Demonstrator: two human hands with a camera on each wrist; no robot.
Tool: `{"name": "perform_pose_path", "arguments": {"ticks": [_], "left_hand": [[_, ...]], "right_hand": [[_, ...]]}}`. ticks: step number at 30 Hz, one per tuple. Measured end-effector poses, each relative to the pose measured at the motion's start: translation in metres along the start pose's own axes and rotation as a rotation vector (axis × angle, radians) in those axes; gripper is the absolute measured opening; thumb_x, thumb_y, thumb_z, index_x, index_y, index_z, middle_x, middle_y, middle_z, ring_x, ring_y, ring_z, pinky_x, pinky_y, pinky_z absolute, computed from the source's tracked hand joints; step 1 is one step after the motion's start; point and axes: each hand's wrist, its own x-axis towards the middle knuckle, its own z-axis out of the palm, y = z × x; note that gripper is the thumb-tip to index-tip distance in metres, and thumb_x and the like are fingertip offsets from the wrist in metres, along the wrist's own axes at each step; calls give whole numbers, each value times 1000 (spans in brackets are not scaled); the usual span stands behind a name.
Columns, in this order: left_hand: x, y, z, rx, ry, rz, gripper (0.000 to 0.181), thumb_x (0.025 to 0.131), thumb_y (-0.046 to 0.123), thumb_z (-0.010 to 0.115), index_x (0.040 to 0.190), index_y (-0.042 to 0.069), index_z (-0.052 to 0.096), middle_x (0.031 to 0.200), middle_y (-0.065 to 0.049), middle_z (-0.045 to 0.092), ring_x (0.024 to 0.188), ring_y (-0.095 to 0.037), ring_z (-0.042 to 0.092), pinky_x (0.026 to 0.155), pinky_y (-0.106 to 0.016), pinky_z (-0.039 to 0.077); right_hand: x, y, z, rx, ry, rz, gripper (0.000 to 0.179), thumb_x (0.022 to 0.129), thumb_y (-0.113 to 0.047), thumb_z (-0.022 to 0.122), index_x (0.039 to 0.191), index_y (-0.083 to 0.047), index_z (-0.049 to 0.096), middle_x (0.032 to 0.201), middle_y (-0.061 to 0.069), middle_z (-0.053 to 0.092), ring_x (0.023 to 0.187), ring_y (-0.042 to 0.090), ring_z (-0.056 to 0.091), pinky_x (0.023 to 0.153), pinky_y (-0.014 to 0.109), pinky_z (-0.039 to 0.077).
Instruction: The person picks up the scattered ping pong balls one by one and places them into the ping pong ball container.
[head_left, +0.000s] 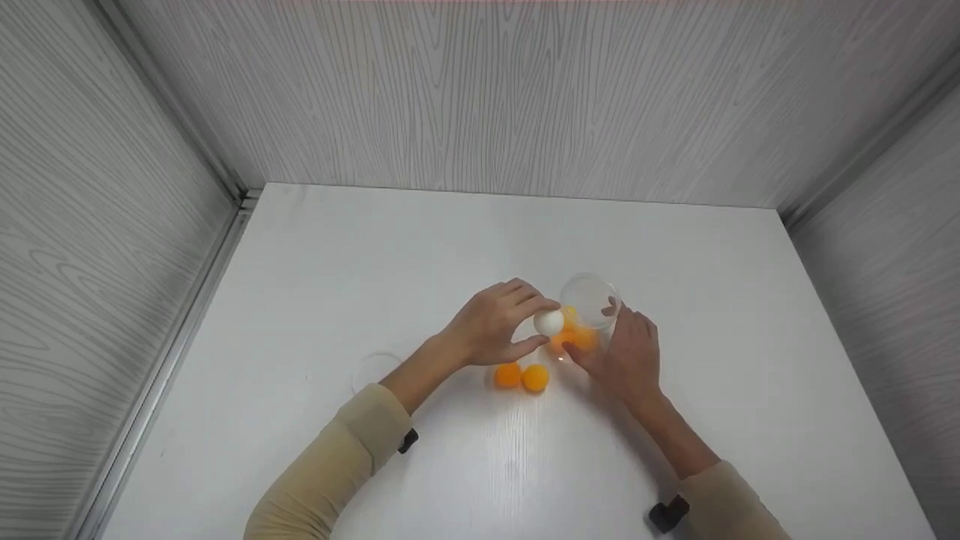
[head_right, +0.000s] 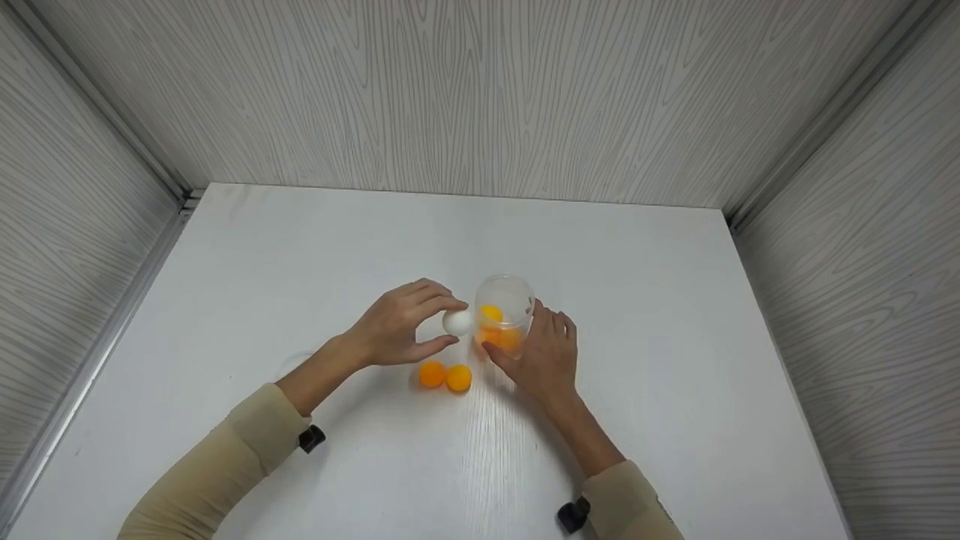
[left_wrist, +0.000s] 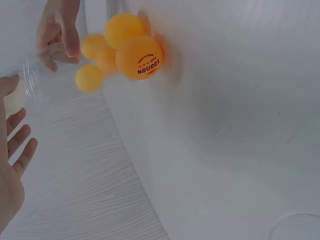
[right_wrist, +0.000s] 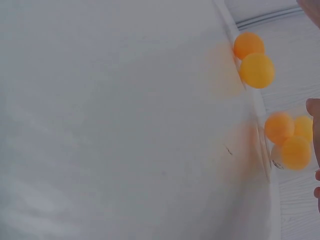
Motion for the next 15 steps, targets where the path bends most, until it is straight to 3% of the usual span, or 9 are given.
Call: {"name": "perform_pose_path", "arguments": {"ticks": [11, 15], "left_hand": [[16, 7, 5, -43, 48, 16, 40, 94, 36, 78, 127, 14, 71, 117, -1, 76, 110, -19, 68, 98, -29, 60], [22, 10, 7, -53, 64, 17, 39, 94, 35, 78, 126, 14, 72, 118, -1, 76, 111, -19, 69, 99, -29, 60]], "right_hand": [[0, 0, 3, 12, 27, -14, 90, 77, -57, 87, 136, 2, 53, 114, 22, 68, 105, 41, 64, 105, 57, 51], [1, 1, 4, 23, 16, -4, 87, 77, -56, 87, 133, 0, 52, 107, 21, 66, 101, 40, 63, 102, 56, 51]]}}
